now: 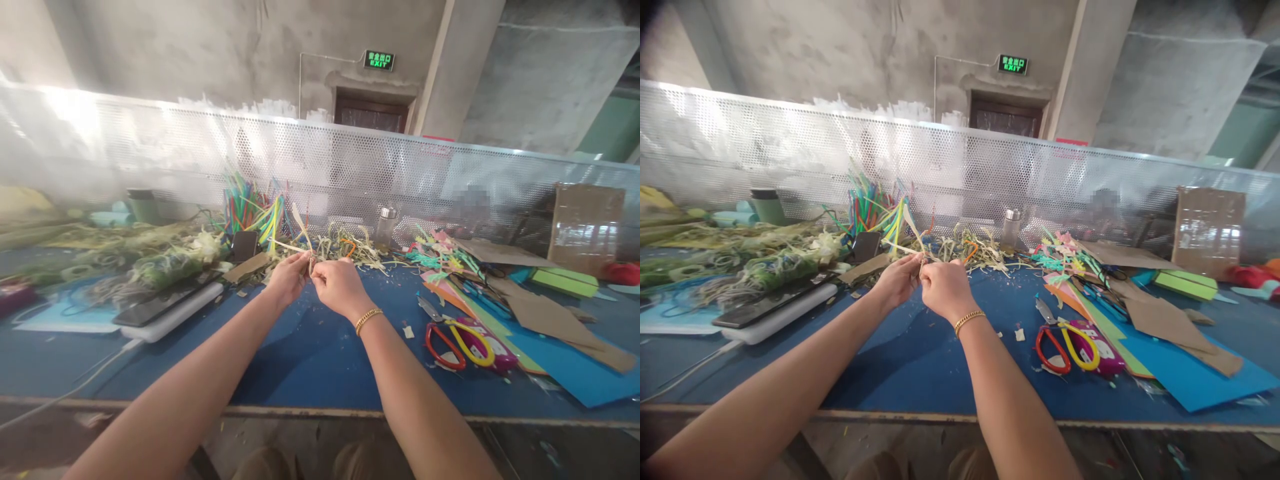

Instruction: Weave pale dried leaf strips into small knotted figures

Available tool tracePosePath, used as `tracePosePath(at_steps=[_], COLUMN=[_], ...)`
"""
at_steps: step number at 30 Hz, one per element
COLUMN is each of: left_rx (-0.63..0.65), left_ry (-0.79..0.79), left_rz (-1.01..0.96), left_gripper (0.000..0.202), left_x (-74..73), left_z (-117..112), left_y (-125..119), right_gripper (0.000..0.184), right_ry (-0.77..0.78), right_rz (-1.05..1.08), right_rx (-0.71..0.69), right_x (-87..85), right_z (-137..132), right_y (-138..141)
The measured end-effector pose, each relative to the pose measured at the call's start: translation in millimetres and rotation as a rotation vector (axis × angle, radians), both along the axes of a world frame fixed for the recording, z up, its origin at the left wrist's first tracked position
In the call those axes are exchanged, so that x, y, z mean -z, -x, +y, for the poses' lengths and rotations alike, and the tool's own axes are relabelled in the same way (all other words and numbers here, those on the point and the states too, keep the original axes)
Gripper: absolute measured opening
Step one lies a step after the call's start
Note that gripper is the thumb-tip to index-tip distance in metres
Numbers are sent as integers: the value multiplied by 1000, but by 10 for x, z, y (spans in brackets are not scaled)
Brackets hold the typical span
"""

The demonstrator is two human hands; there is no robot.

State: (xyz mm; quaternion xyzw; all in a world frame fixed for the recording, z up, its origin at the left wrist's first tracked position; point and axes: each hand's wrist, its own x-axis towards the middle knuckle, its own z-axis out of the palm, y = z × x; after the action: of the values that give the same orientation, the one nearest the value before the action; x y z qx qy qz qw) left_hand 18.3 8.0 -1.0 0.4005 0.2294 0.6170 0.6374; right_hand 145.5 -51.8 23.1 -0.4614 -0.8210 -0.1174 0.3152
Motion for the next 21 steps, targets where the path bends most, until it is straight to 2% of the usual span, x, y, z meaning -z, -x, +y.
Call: tracePosePath(at_steps=[6, 10, 13, 18, 21], left_rx=[73, 100, 71, -3, -3], left_ry=[-12, 4, 47, 96, 96], left_rz=[58, 86, 24, -9, -7], left_gripper=[17, 16, 8, 10, 12], left_x=[-53, -46, -37, -53, -61], left_z=[-31, -40, -26, -19, -14], left_y=[35, 39, 33, 14, 26], right_gripper=[16, 17, 18, 21, 21], right_ry=[-27, -36, -36, -25, -10], right_rz=[33, 32, 10, -9, 14], right_rx=[88, 73, 42, -5, -31], right_x=[-5, 1, 7, 13, 11], right_z=[-23, -27, -23, -10, -12], right_y=[40, 55, 60, 50, 47])
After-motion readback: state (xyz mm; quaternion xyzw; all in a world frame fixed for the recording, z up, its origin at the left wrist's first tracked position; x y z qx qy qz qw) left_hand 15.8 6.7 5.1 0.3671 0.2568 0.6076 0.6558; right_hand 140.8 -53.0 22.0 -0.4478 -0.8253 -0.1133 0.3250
